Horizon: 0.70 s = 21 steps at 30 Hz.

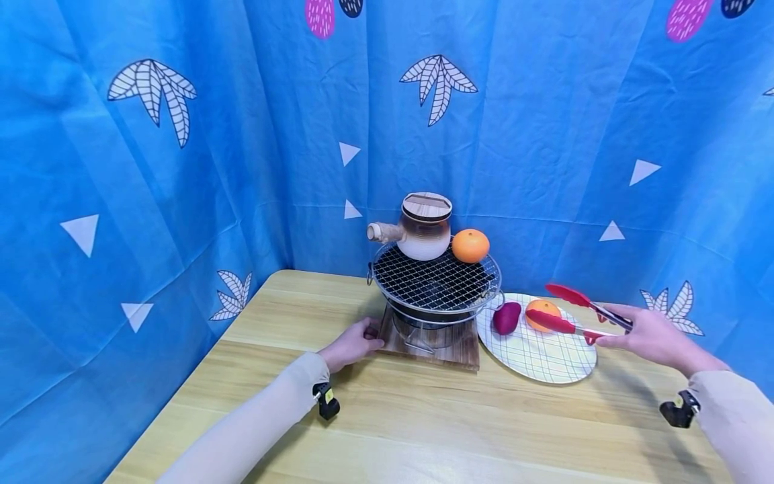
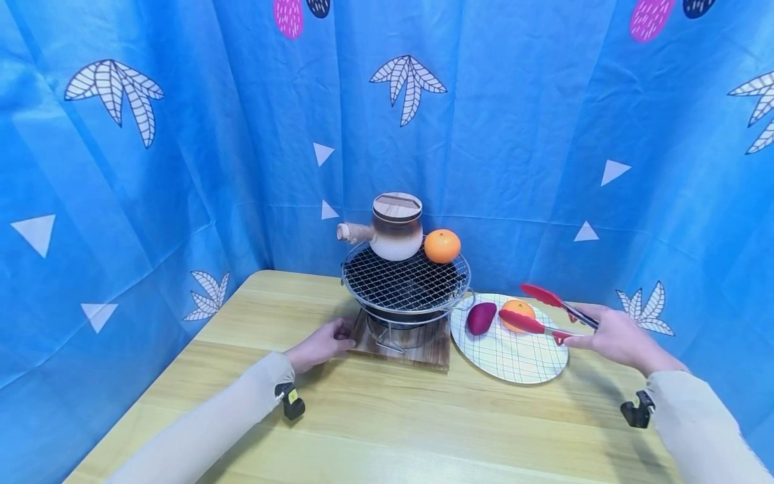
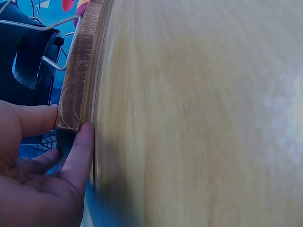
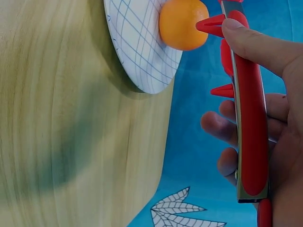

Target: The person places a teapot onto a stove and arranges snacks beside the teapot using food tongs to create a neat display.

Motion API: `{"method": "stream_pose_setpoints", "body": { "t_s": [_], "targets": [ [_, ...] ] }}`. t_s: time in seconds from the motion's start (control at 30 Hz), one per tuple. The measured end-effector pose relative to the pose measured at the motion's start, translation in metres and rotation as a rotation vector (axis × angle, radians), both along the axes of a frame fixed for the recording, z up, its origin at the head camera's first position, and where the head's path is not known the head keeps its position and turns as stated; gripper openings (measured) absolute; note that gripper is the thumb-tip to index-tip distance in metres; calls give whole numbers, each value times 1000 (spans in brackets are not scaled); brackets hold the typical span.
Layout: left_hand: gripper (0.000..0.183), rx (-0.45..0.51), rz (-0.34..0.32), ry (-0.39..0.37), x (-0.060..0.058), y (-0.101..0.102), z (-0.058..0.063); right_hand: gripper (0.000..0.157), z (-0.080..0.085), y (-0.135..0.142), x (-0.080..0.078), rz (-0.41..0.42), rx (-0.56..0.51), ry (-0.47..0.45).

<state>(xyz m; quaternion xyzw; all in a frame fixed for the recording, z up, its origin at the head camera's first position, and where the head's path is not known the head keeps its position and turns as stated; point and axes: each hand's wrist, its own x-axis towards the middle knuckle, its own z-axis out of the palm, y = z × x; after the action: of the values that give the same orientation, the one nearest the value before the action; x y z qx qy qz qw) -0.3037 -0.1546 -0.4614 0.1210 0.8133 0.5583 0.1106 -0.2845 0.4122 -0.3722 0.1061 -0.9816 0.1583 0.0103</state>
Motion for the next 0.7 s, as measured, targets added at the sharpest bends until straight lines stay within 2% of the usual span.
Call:
{"method": "stream_pose_setpoints", "body": {
  "t_s": [0.2,0.7],
  "targets": [
    [55,17,18,-39,-1,2,-3,103,-6,1,0,3,8,0],
    [55,20,34,-44,-2,3,-2,99,-13,4,-3,0,24,11]
  ]
}}
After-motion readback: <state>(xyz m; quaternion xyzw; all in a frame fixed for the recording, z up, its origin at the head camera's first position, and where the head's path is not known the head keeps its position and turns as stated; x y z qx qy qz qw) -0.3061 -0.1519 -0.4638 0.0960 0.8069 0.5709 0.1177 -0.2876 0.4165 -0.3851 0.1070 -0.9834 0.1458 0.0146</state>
